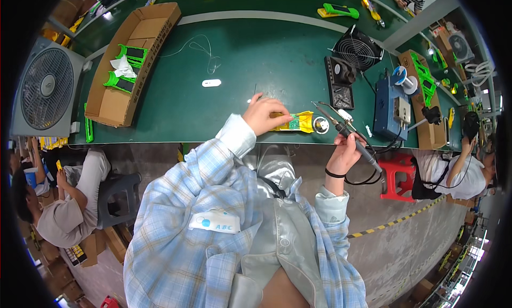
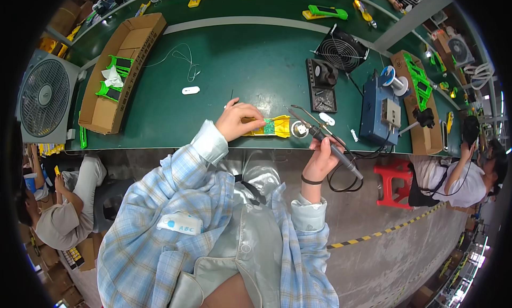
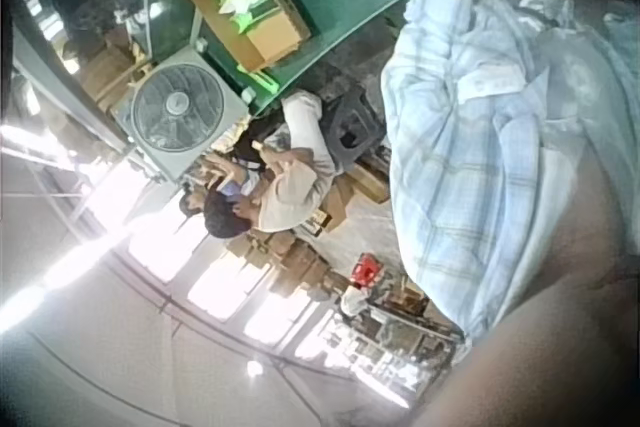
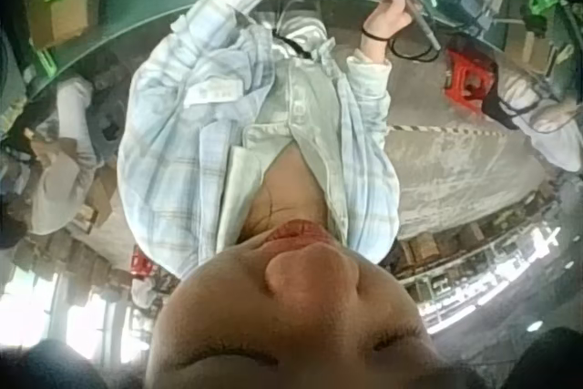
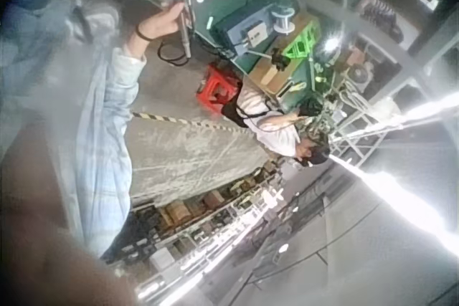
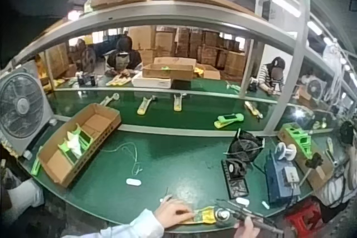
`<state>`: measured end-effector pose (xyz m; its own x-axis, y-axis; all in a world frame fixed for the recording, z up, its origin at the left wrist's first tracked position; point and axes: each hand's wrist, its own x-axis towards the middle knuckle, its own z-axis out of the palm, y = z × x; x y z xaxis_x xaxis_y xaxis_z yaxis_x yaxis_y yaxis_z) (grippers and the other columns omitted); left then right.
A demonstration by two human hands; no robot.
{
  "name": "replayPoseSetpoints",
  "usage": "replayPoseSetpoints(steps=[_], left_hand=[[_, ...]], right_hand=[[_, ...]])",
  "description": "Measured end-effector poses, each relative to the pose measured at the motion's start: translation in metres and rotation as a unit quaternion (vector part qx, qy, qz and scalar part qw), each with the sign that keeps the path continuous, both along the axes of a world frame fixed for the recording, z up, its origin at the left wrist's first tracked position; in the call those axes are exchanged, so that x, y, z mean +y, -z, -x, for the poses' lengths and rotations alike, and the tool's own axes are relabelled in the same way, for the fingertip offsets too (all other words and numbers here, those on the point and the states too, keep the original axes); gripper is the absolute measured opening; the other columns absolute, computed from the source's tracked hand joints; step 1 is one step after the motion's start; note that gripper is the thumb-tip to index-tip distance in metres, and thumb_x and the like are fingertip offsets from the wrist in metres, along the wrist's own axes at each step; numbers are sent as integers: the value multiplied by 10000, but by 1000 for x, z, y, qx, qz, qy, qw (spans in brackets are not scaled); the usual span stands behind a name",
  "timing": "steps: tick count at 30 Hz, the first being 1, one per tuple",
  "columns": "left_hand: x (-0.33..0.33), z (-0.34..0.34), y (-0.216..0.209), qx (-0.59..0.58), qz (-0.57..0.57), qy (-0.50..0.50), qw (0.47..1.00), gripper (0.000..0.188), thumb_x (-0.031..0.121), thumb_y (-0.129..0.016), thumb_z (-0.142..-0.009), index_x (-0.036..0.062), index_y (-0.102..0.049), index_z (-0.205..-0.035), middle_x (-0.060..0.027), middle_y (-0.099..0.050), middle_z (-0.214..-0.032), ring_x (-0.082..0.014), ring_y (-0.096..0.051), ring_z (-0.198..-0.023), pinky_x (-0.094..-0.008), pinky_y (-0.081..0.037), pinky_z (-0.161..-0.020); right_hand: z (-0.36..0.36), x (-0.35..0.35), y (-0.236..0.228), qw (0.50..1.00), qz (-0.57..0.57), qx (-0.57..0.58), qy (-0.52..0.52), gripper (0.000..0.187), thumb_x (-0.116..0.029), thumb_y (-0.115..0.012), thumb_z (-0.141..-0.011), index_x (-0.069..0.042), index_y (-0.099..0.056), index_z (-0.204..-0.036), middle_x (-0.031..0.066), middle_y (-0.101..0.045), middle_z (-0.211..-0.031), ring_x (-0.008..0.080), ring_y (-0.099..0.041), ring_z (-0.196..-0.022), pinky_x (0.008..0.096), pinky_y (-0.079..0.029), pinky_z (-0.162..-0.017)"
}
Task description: The person solders wires onto a circuit board of a toy car part using a soldering iron and solder wire.
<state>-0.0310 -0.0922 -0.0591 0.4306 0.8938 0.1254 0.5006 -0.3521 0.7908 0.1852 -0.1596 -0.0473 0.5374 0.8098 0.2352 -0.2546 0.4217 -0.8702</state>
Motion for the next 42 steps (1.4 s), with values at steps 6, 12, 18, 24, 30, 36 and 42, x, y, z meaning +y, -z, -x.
replayPoseSetpoints(steps=[6,12,18,24,30,36,42], left_hand=[[4,-1,4,19,-8,38,999,178,352,-642,-736,185,-683,-784,34,-626,-909,-153,-541,-945,-518,-127,-1007],[-2,0,-2,13,3,66,998,105,270,-664,-729,170,-693,-749,40,-634,-879,-137,-549,-927,-530,-95,-1021],[1,-3,1,7,-17,51,999,123,308,-673,-713,185,-685,-725,44,-624,-860,-144,-552,-914,-533,-111,-1010],[2,-4,-2,9,-6,63,998,94,271,-688,-695,179,-681,-712,38,-616,-868,-134,-556,-914,-531,-82,-1018],[2,-8,-5,23,13,68,997,85,222,-676,-696,151,-648,-730,29,-607,-897,-134,-563,-906,-556,-51,-1016],[-13,-9,-3,16,12,11,1000,130,260,-627,-714,144,-588,-670,21,-622,-906,-159,-576,-914,-585,-30,-1007],[-14,-6,-9,24,26,39,999,119,272,-641,-718,154,-631,-724,7,-622,-933,-173,-569,-949,-595,-5,-1009]], right_hand=[[-4,-3,3,1000,23,6,-15,150,-101,-492,-852,-31,-431,-970,102,-516,-765,134,-459,-603,239,-382,-584],[-12,-12,3,999,35,8,-9,157,-112,-495,-851,-33,-440,-974,99,-519,-745,132,-455,-599,237,-376,-583],[-17,-14,2,999,45,3,-7,165,-114,-499,-846,-36,-439,-978,100,-514,-731,135,-460,-602,240,-376,-572],[-25,-17,0,999,35,-6,-33,155,-100,-494,-843,-34,-438,-972,93,-508,-773,142,-463,-603,255,-384,-572],[-26,-28,-3,999,38,-4,-38,152,-98,-495,-843,-33,-436,-966,92,-499,-789,146,-464,-612,261,-385,-576],[-25,-32,-6,997,51,5,-59,154,-94,-515,-844,-31,-437,-961,85,-490,-842,150,-465,-634,266,-387,-587],[-16,-26,-14,995,52,-5,-87,159,-91,-524,-837,-39,-441,-962,83,-494,-832,144,-464,-632,256,-385,-588]])
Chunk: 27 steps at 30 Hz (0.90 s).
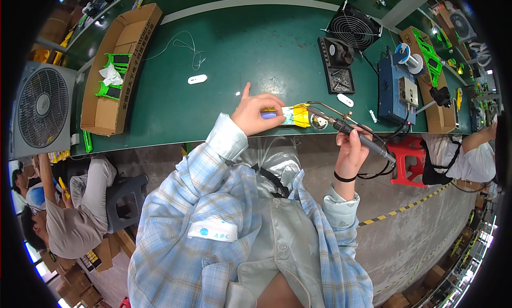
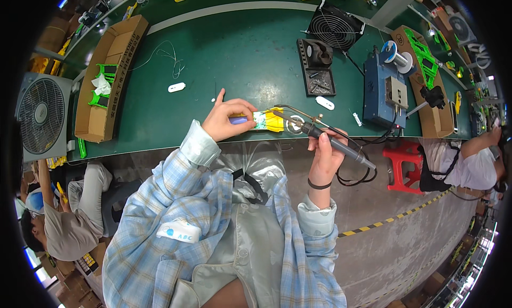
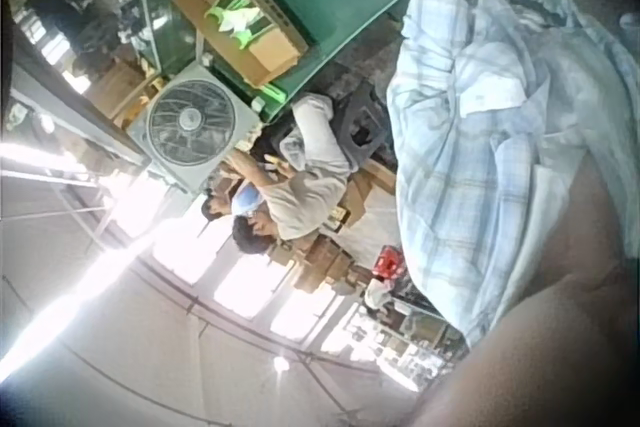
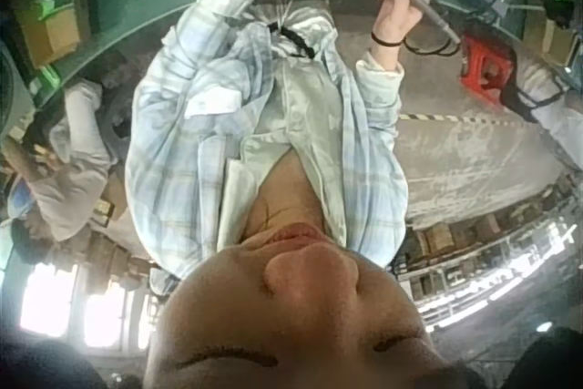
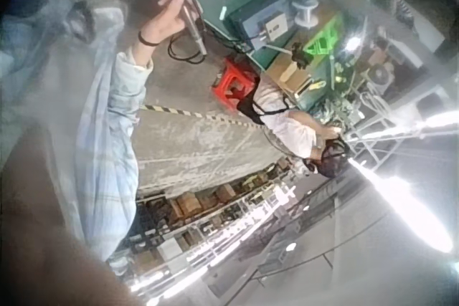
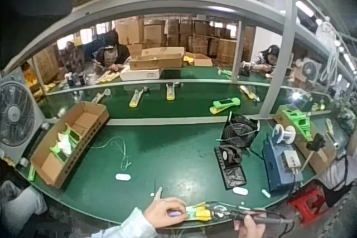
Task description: The person solders wires onto a circuit board of a toy car part using a soldering iron and solder wire.
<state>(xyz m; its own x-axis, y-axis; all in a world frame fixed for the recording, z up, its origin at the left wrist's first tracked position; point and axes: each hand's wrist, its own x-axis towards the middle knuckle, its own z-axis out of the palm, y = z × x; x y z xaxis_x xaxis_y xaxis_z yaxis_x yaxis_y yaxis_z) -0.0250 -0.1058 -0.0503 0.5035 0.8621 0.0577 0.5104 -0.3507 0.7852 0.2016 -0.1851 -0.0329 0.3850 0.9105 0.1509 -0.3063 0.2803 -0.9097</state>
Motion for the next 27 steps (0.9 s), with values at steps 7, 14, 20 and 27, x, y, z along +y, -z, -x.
replayPoseSetpoints(steps=[7,14,20,27], left_hand=[[7,6,1,-47,44,42,997,107,232,-643,-743,132,-658,-774,-17,-613,-966,-186,-558,-978,-604,-66,-1011],[9,8,7,-85,3,12,996,118,179,-686,-706,124,-703,-809,-38,-609,-864,-176,-553,-829,-415,-282,-955],[12,5,7,-47,-55,37,997,119,196,-677,-714,120,-705,-802,-9,-591,-753,-155,-508,-800,-313,-334,-836],[13,5,9,-62,-61,34,996,121,148,-681,-707,90,-700,-811,-22,-594,-746,-156,-528,-749,-312,-356,-808]], right_hand=[[0,0,5,1000,0,-21,0,145,-65,-511,-834,-31,-440,-957,88,-499,-811,135,-462,-617,252,-392,-586],[-1,-1,7,1000,5,-22,-2,148,-69,-517,-834,-29,-445,-957,90,-502,-804,139,-470,-616,248,-392,-573],[-5,-1,12,1000,11,-7,5,145,-63,-522,-833,-31,-450,-955,92,-503,-803,140,-471,-612,247,-389,-569],[-2,3,10,1000,27,-11,4,142,-56,-521,-833,-34,-449,-953,87,-501,-811,140,-468,-611,251,-392,-584]])
